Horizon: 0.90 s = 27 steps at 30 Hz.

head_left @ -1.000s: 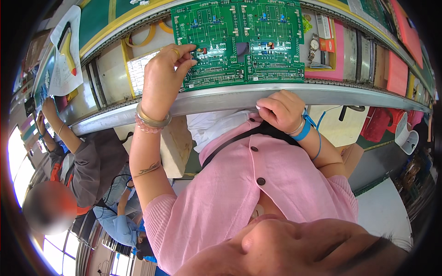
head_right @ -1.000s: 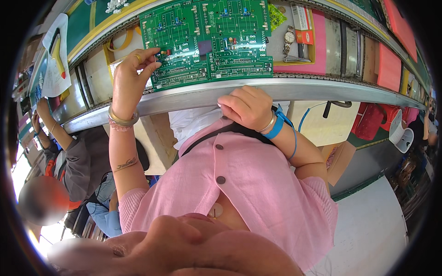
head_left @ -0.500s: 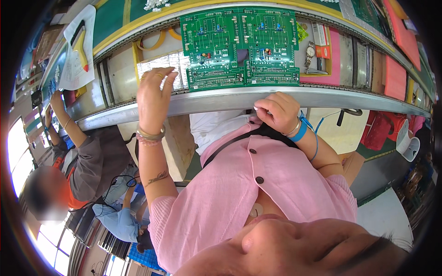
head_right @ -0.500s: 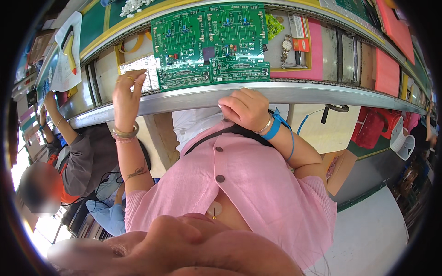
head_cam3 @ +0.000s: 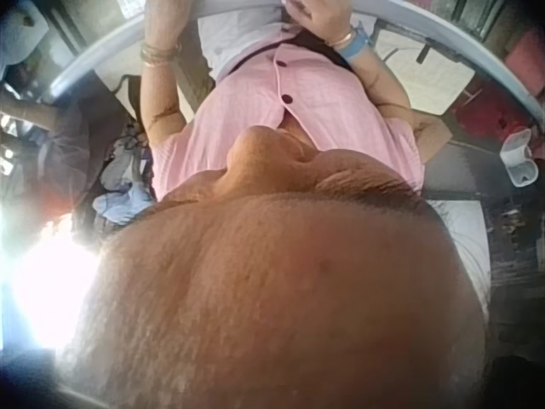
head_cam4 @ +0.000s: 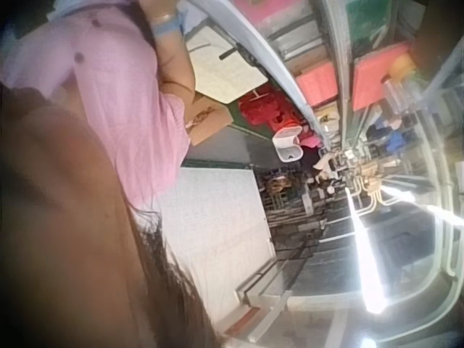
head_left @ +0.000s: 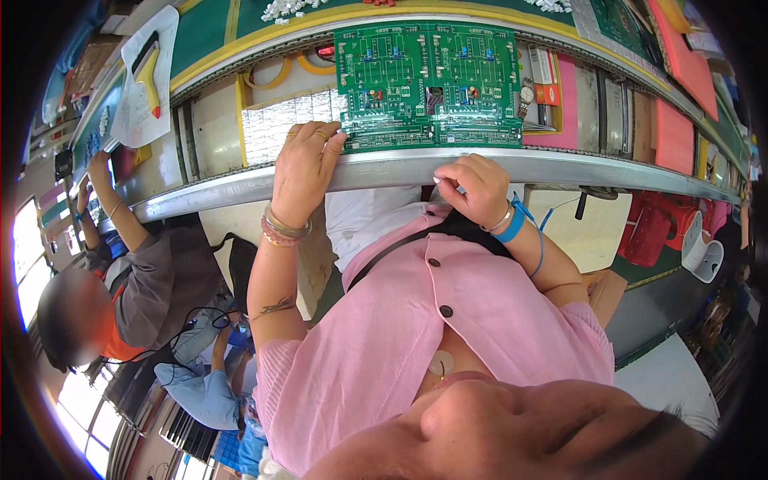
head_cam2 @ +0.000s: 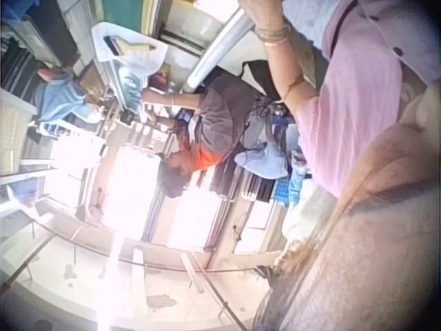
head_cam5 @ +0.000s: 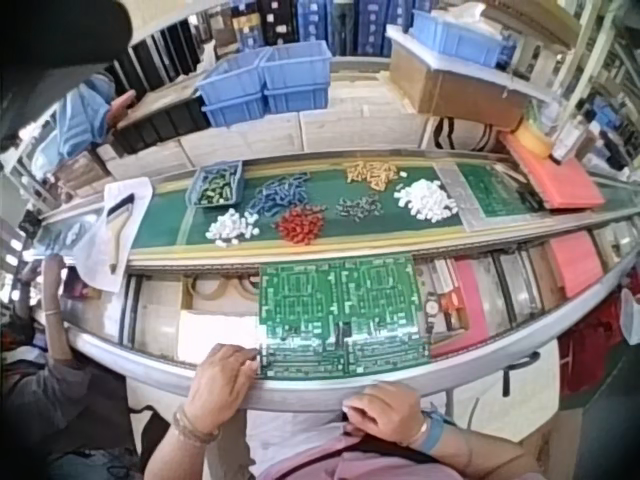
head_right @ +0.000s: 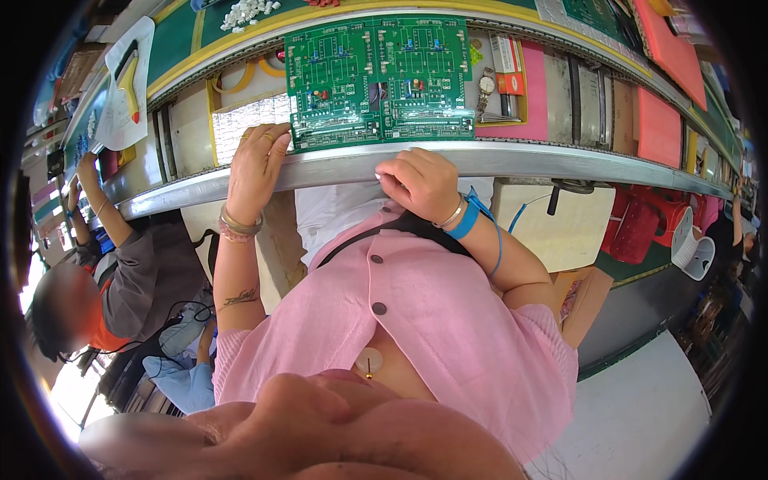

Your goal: Assembling electronic components onto a printed circuit board on a production line.

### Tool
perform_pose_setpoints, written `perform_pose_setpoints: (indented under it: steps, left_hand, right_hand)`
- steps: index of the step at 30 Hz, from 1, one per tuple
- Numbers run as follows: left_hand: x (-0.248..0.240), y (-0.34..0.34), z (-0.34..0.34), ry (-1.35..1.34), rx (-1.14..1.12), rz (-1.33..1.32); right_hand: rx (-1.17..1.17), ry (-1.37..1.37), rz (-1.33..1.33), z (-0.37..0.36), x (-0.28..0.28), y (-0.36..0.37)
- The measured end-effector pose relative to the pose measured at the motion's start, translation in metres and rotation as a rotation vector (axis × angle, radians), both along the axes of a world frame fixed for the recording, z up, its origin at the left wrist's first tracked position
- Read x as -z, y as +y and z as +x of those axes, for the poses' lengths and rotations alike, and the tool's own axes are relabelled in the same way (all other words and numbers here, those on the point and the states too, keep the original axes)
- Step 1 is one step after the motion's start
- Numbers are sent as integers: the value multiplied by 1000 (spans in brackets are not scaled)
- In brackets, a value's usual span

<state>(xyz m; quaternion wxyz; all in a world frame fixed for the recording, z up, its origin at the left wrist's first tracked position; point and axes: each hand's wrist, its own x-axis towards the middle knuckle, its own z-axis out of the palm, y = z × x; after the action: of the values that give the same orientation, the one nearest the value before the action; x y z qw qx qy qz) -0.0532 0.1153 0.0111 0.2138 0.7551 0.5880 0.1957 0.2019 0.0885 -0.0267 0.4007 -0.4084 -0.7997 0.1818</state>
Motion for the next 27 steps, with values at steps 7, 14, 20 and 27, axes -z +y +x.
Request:
perform_pose_setpoints:
  steps: [7,14,20,27]
  left_hand:
    - [-3,-2,-8,1,-51,30]
    - [-9,-4,-53,-28,-231,115]
    - [1,19,-136,-290,-532,157]
    - [64,75,-355,-148,-1343,547]
  right_hand:
    - [-40,-34,34,0,-3,0]
    - [-31,-95,-16,1,-6,-6]
    - [-22,-93,-24,-2,-8,-5]
    - [-67,-71,-146,-16,-22,1]
